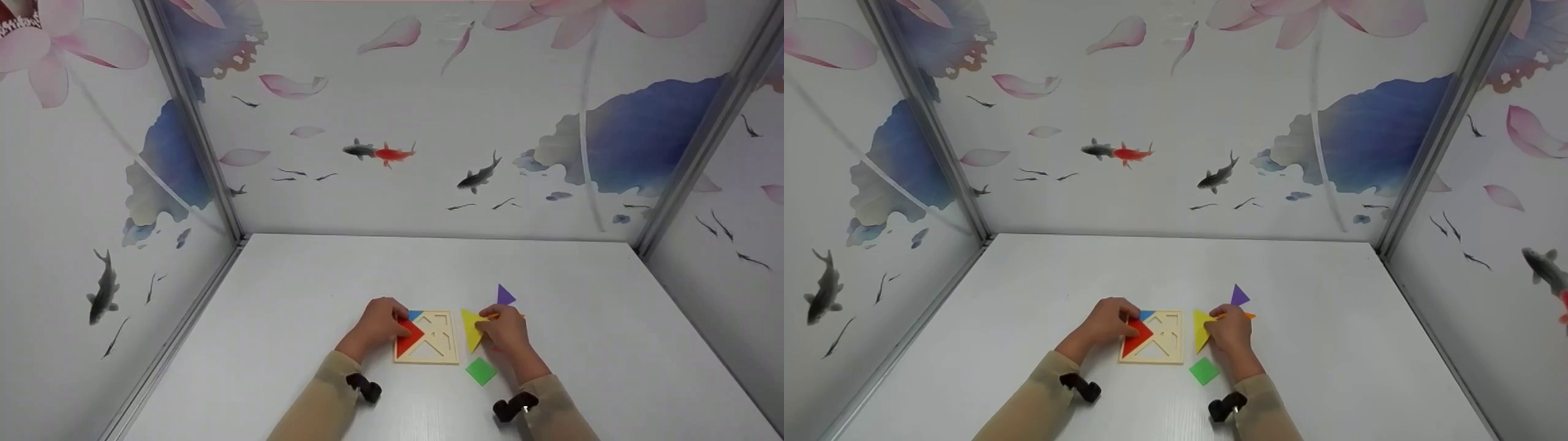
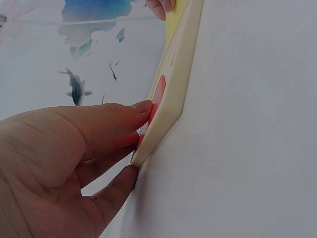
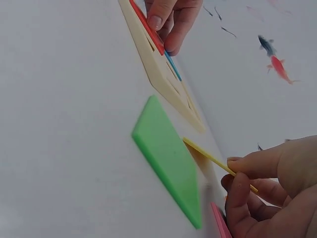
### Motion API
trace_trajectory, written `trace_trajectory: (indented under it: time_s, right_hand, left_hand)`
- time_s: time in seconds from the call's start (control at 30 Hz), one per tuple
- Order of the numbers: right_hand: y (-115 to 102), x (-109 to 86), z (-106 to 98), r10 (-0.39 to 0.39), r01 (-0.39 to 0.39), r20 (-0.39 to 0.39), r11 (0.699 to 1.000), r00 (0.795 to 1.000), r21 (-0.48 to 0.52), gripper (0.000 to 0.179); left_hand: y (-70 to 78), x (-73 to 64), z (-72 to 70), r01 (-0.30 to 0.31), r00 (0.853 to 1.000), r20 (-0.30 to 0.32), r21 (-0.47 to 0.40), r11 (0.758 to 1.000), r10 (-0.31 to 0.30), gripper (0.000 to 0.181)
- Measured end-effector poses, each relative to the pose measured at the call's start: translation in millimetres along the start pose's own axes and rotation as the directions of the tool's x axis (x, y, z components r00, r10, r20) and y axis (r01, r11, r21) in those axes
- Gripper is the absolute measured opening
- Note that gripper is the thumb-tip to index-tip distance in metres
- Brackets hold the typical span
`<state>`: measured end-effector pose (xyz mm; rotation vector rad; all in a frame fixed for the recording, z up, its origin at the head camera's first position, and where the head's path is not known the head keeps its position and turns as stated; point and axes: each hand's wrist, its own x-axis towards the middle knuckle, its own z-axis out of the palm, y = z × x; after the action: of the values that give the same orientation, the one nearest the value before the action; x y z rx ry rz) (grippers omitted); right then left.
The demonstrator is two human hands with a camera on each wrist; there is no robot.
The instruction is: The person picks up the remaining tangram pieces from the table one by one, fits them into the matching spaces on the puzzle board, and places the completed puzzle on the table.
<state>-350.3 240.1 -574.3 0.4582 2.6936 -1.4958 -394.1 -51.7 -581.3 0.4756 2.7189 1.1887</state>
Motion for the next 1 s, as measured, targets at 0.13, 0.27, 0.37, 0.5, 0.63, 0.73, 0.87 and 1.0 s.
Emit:
trace_trajectory:
  time_s: [0.13, 0.27, 0.37, 0.5, 0.63, 0.73, 0.87, 1.0]
  right_hand:
    - [-0.9, 1.2, -0.3, -0.002, 0.002, -0.006, 0.999, 1.000, 0.035, 0.030]
    - [-2.4, 0.4, -1.7, -0.013, 0.015, -0.024, 0.999, 1.000, 0.045, 0.031]
    - [-3.5, -0.5, -3.1, -0.003, 0.005, -0.030, 0.999, 1.000, 0.045, 0.030]
    - [-5.3, -1.1, -4.7, 0.015, -0.014, -0.028, 0.998, 0.999, 0.054, 0.028]
    - [-6.8, -1.9, -5.8, 0.008, -0.005, -0.042, 0.997, 0.999, 0.081, 0.027]
    - [-7.2, -2.7, -6.2, -0.012, 0.019, -0.064, 0.994, 0.998, 0.103, 0.028]
    - [-7.0, -2.7, -6.2, -0.031, 0.043, -0.091, 0.990, 0.995, 0.134, 0.028]
    - [-6.5, -1.9, -5.9, -0.028, 0.042, -0.093, 0.988, 0.995, 0.150, 0.028]
  left_hand:
    - [0.9, -0.7, -0.2, -0.006, 1.000, -0.001, 0.000, 1.000, 0.006, 0.028]
    - [2.0, -1.7, -1.0, -0.010, 1.000, -0.003, -0.012, 1.000, 0.010, 0.028]
    - [1.8, -1.8, -1.1, -0.007, 1.000, -0.003, -0.016, 1.000, 0.007, 0.029]
    - [0.6, -1.0, -0.6, -0.008, 1.000, -0.002, -0.016, 1.000, 0.008, 0.029]
    - [0.3, -0.7, -0.5, -0.016, 1.000, -0.002, -0.024, 1.000, 0.016, 0.028]
    - [0.2, -0.9, -0.8, -0.021, 1.000, -0.003, -0.028, 0.999, 0.021, 0.028]
    - [0.1, -0.6, -0.8, -0.018, 1.000, -0.001, -0.023, 1.000, 0.018, 0.029]
    - [0.2, -0.1, -0.3, -0.012, 1.000, 0.002, -0.015, 1.000, 0.012, 0.030]
